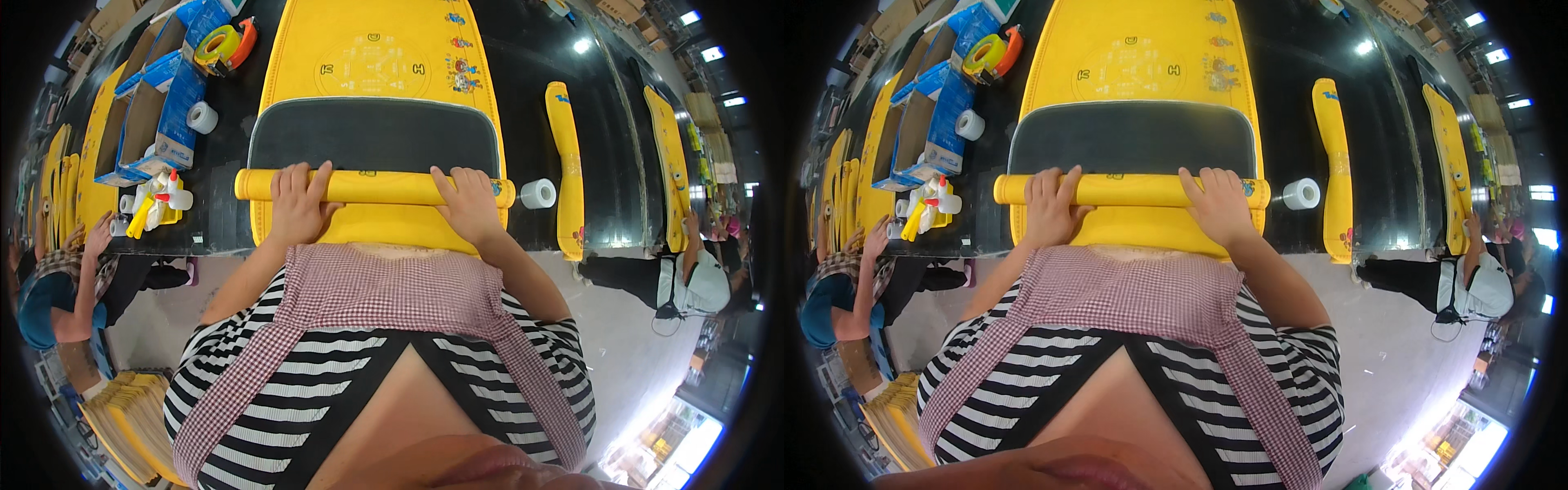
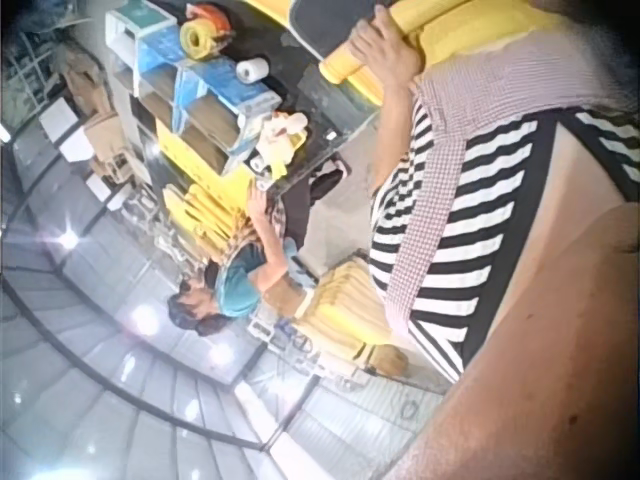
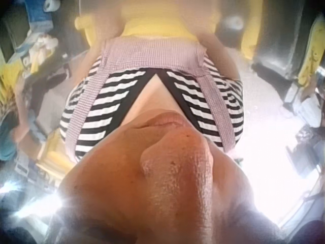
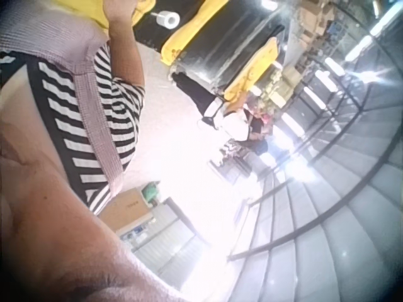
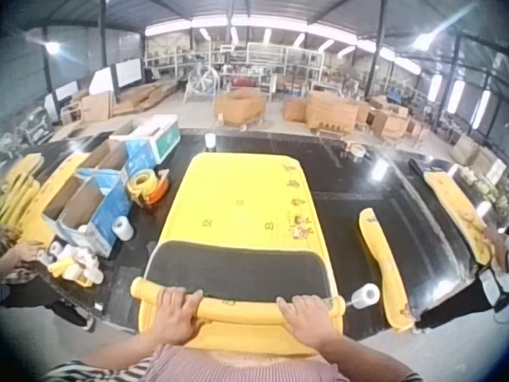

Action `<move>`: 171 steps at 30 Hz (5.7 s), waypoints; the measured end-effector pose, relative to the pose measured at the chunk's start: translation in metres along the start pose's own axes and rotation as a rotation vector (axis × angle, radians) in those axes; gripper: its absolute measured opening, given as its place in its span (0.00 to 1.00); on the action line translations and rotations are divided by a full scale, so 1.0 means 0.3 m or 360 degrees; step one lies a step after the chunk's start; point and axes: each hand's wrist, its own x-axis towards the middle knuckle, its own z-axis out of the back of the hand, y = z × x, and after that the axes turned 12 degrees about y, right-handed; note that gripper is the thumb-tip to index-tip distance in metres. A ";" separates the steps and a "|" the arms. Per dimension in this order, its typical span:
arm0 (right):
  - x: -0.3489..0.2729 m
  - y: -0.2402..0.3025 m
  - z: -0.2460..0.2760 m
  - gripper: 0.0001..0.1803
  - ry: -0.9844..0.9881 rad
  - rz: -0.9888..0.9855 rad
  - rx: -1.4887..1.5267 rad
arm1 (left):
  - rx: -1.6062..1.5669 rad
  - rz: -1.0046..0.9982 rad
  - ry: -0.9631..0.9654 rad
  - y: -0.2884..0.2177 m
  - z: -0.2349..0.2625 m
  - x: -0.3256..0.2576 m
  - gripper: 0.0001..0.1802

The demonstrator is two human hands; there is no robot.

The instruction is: The person repeatedly rolls yellow mats with cartoon graphics on a black table, secures them with clear tape, and stacks them. The person also handles a black mat, placing it on the table and rolling it.

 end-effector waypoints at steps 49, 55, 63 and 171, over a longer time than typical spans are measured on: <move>0.151 -0.263 0.032 0.33 -0.0216 -0.0889 0.0426 | -0.0033 0.0218 0.0259 0.006 0.055 0.010 0.31; 0.012 0.004 -0.007 0.31 -0.0263 -0.0094 0.0387 | -0.0076 0.0271 0.0362 0.025 0.075 0.071 0.35; 0.179 0.055 -0.043 0.43 -0.0316 -0.0237 0.0156 | -0.0207 0.0158 0.0588 0.154 0.087 0.325 0.29; 0.236 0.055 0.003 0.31 -0.0062 0.0156 0.1587 | -0.1313 -0.0266 0.0404 -0.203 0.206 0.284 0.07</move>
